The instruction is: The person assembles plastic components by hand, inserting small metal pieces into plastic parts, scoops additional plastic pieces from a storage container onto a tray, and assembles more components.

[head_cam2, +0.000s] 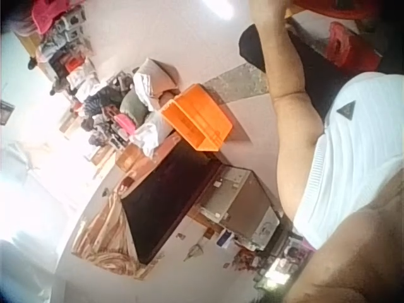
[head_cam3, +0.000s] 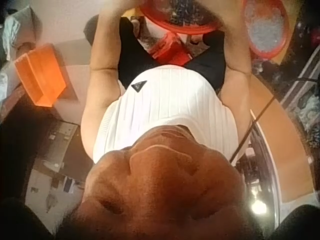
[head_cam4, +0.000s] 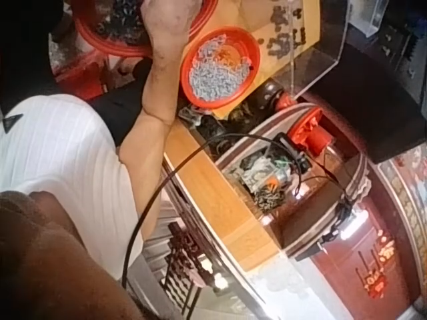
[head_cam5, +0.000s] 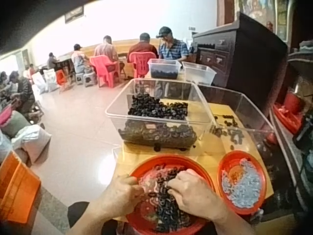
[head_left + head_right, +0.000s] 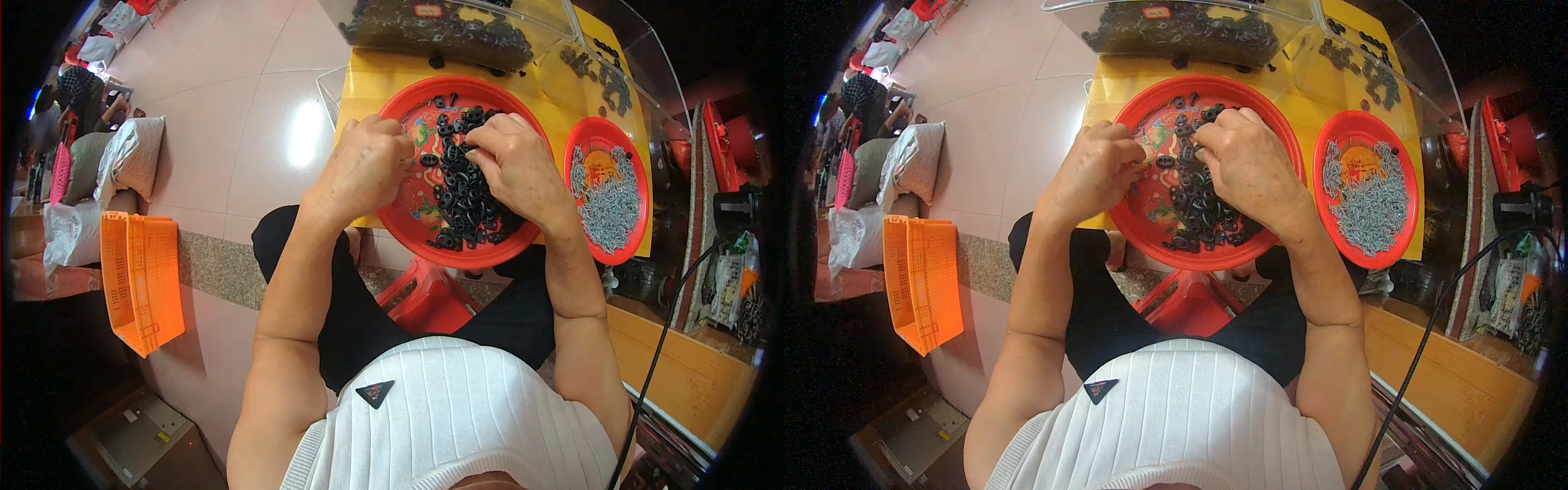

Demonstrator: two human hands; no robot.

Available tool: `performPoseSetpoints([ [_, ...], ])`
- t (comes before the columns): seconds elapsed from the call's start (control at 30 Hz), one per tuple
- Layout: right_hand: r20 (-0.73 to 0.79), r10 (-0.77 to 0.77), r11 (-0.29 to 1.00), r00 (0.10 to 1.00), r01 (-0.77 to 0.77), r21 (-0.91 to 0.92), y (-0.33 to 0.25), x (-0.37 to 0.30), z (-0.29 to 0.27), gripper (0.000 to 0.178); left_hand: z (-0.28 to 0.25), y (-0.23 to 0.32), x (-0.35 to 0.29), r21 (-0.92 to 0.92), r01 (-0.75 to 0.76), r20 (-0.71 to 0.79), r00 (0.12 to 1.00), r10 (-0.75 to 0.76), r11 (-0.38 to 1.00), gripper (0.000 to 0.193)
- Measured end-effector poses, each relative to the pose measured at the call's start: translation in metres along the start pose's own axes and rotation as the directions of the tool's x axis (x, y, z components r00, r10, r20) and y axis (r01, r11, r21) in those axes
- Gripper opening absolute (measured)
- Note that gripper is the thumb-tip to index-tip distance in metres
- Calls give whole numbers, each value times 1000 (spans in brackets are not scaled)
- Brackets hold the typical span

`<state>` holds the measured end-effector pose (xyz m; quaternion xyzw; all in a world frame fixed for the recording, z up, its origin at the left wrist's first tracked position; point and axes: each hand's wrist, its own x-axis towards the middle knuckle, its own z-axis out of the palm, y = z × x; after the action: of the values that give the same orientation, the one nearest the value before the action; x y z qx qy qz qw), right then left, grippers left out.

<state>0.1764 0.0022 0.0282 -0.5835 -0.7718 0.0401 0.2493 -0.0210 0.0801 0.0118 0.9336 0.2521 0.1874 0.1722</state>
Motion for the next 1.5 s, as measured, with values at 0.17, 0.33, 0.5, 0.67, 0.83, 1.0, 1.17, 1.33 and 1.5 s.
performPoseSetpoints([
  [0.17, 7, 78, 997, 997, -78, -4, 9, -9, 0, 13, 10, 3, -3, 162, 4, 45, 999, -12, 987, 10],
  [0.33, -14, 65, 998, 998, -65, 19, 11, -6, 4, 12, 16, 3, 3, 179, 16, 61, 998, -27, 984, 12],
  [0.5, -3, 52, 998, 999, -52, 30, 4, -6, 18, 16, 19, 8, 7, 234, -20, 60, 998, 6, 972, 12],
  [0.67, 6, 41, 999, 999, -41, -21, 6, -8, 25, 15, 25, 12, 8, 319, -77, 62, 996, 60, 945, 15],
  [0.83, -57, 30, 997, 998, -26, 70, 11, -9, 18, 11, 22, 9, 8, 207, -73, 13, 997, 72, 976, 19],
  [1.0, -73, 285, 914, 956, -249, 320, 14, -7, 7, 5, 24, 7, 6, -191, -10, -124, 992, -14, 982, 17],
  [1.17, 250, 489, 416, 836, -475, 775, 13, -5, 1, 4, 26, 23, 11, -860, 172, -11, 935, -353, 481, 13],
  [1.33, 261, 444, 259, 857, -402, 878, 15, -5, 1, 9, 29, 19, 13, -977, 212, 179, 898, -403, 39, 12],
  [1.5, 274, 422, 165, 864, -371, 914, 20, -8, 9, 9, 31, 22, 16, -969, 163, 228, 884, -407, -188, 7],
])
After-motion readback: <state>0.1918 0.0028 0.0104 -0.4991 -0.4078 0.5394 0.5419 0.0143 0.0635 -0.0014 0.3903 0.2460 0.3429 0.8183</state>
